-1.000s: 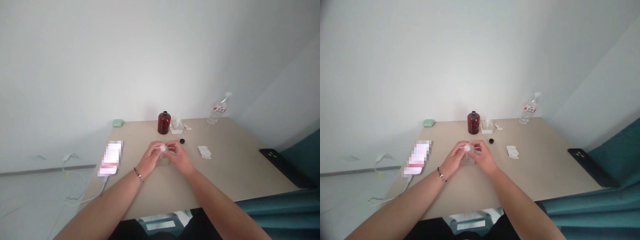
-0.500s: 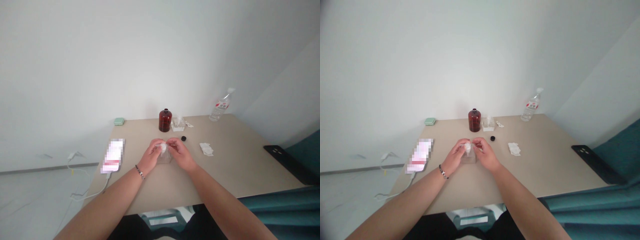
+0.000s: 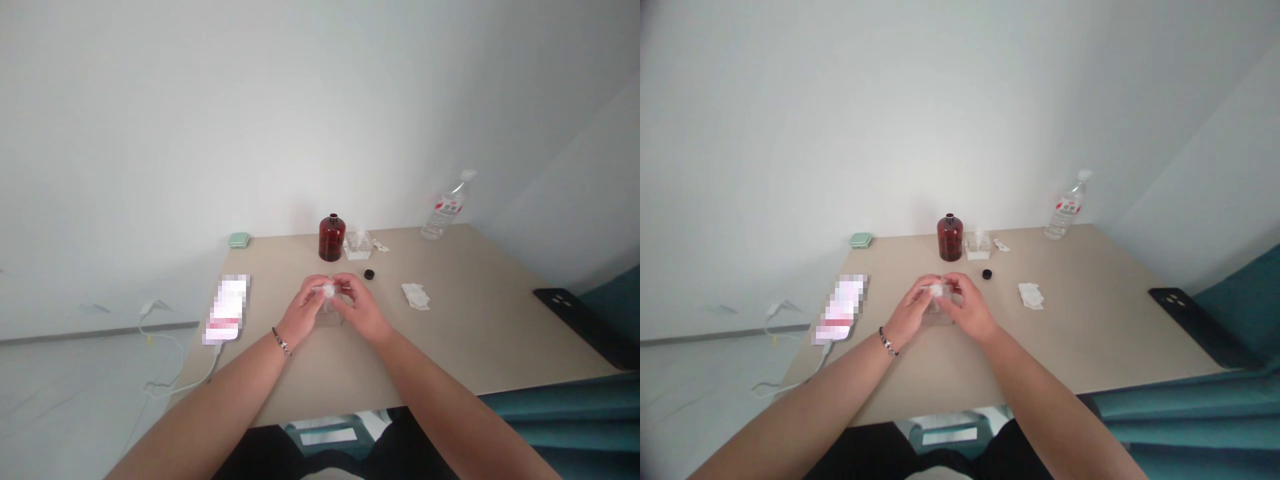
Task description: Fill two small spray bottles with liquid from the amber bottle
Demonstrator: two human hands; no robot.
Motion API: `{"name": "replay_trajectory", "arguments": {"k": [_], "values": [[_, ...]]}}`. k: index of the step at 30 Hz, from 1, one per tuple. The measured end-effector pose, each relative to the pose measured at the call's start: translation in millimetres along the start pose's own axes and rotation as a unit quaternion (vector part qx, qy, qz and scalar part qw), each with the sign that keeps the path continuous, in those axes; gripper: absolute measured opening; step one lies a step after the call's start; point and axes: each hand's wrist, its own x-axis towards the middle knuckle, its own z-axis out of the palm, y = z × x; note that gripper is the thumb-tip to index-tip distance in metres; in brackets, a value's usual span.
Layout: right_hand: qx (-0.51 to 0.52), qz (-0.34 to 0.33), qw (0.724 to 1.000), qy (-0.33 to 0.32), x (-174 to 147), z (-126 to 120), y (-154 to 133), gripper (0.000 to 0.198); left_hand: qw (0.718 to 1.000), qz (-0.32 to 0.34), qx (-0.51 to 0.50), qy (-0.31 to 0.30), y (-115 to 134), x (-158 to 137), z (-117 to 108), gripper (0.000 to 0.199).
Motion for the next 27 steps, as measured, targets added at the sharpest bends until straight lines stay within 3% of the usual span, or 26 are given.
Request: {"name": "replay_trajectory", "arguments": {"k": [3,9,15,22,27], "values": [[-0.024,-0.001,1.000,0.003,1.2,2.4,-0.6,0.046,1.000,-0.008,-0.002,0.000,-0.9,-0.4,-0.2,0.043],[0.003,0.004,1.000,-0.009,0.6,-4.6,0.7,0.030,1.000,-0.005,0.003,-0.005,-0.2,-0.5,-0.4,0.045],[-0.037,-0.021,0.999,-0.015,0.2,-1.6,-3.4,0.049,1.000,-0.001,-0.009,-0.011,-0.5,-1.5,1.3,0.044],[-0.020,-0.040,0.999,-0.027,-2.3,-8.3,-6.3,0.030,1.000,0.012,-0.011,-0.012,-0.8,-0.8,0.3,0.043],[-0.084,-0.056,0.995,-0.019,-1.9,-2.6,-12.4,0.043,1.000,0.018,-0.001,-0.018,-1.2,-2.2,1.6,0.042]]}}
